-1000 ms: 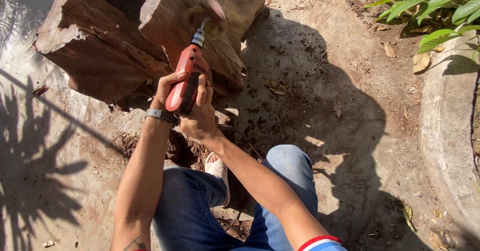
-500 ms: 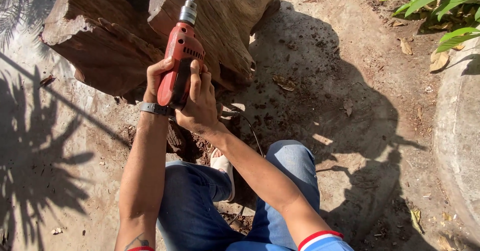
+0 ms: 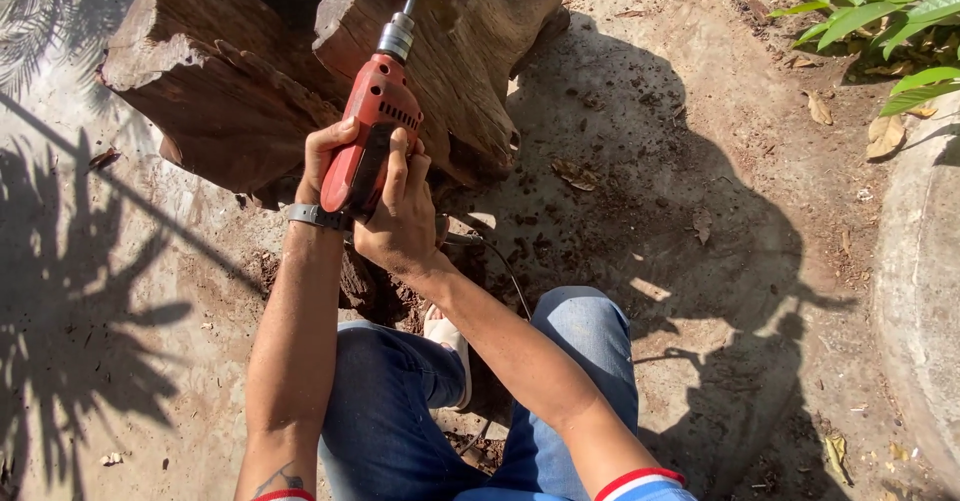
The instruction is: The person uses a red power drill with a carving bit to shape a large piece of wood. They hold the drill with both hands and move it along the wood's surface, creating wood shavings.
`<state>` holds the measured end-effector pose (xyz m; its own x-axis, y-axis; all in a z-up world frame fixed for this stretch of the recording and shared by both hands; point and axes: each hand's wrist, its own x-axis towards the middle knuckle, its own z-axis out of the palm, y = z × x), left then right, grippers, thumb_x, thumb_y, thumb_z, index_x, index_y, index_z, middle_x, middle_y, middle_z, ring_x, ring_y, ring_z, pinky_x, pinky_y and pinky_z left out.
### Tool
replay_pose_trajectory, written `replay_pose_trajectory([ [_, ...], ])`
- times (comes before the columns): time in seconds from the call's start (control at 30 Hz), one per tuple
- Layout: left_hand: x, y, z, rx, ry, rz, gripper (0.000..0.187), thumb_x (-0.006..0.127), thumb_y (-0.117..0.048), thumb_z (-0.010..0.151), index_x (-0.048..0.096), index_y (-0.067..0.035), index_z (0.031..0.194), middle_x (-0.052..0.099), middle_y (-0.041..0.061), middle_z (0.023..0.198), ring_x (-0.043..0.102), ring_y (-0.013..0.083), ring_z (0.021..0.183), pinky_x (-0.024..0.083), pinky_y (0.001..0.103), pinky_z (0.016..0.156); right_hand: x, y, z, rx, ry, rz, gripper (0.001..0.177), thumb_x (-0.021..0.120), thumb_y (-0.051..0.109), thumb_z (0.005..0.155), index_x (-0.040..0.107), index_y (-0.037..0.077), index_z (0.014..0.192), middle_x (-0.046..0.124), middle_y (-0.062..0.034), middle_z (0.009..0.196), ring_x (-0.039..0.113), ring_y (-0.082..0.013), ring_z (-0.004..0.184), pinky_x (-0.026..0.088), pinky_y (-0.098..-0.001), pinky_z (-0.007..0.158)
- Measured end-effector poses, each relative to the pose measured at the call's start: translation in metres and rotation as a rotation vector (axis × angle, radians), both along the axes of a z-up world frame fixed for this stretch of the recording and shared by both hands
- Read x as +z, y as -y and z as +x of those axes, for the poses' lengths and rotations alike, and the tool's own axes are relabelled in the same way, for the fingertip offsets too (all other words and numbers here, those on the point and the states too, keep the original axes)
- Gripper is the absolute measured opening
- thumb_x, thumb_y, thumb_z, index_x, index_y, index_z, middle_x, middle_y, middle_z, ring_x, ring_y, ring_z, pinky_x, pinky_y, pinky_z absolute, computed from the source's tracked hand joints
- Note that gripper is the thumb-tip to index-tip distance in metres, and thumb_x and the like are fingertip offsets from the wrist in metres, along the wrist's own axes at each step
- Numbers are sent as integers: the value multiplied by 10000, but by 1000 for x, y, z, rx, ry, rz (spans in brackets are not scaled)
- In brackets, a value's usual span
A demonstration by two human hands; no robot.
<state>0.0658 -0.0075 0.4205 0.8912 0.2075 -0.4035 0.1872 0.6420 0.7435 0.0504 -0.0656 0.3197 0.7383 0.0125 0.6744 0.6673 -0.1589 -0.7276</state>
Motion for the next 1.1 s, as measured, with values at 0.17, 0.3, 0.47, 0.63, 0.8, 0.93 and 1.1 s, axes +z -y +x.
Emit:
replay_pose_trajectory([
  [0.17,-2,-6,0,-43,-42,-60,481,745,-245,804,592,115,1085,683,270,854,733,308,694,566,327,630,9,10,-2,22,39,-32,906,641,106,700,307,-167,1498,512,-382,1237,629,-515,965,620,-452,731],
  [0.3,-8,-8,8,24,-62,-129,404,705,-208,852,577,112,1064,654,280,777,689,325,617,550,348,646,12,13,2,16,41,-22,911,645,96,710,284,-188,1497,512,-365,1224,608,-504,995,622,-442,695],
  [0.47,2,-1,9,-44,-6,-68,404,733,-257,828,585,68,1017,651,246,720,678,293,537,501,336,481,8,9,5,46,-28,12,923,664,135,717,299,-112,1528,508,-326,1205,673,-516,970,620,-457,742],
  [0.63,-1,2,19,-19,26,-125,359,732,-206,840,565,84,969,645,253,717,687,307,561,518,326,507,-5,3,14,57,-47,34,916,650,118,719,299,-93,1539,508,-314,1179,675,-519,969,618,-466,742],
  [0.8,-6,10,29,-1,64,-34,312,724,-220,839,593,17,995,605,151,589,628,241,426,438,269,411,-7,11,28,13,-44,29,870,638,142,758,318,-76,1538,507,-271,1215,667,-517,1059,607,-433,805],
  [0.93,-20,1,35,-14,75,-56,328,742,-199,816,573,5,1008,619,181,604,630,271,419,418,314,380,-14,10,32,16,-30,17,935,625,132,692,302,-65,1546,500,-243,1208,692,-463,1027,618,-409,783],
  [1.1,-21,-23,25,15,56,100,294,713,-221,827,564,-32,995,600,144,581,628,224,415,438,282,378,1,4,26,12,-41,8,945,625,145,689,313,-10,1567,515,-245,1237,727,-429,973,626,-398,763],
])
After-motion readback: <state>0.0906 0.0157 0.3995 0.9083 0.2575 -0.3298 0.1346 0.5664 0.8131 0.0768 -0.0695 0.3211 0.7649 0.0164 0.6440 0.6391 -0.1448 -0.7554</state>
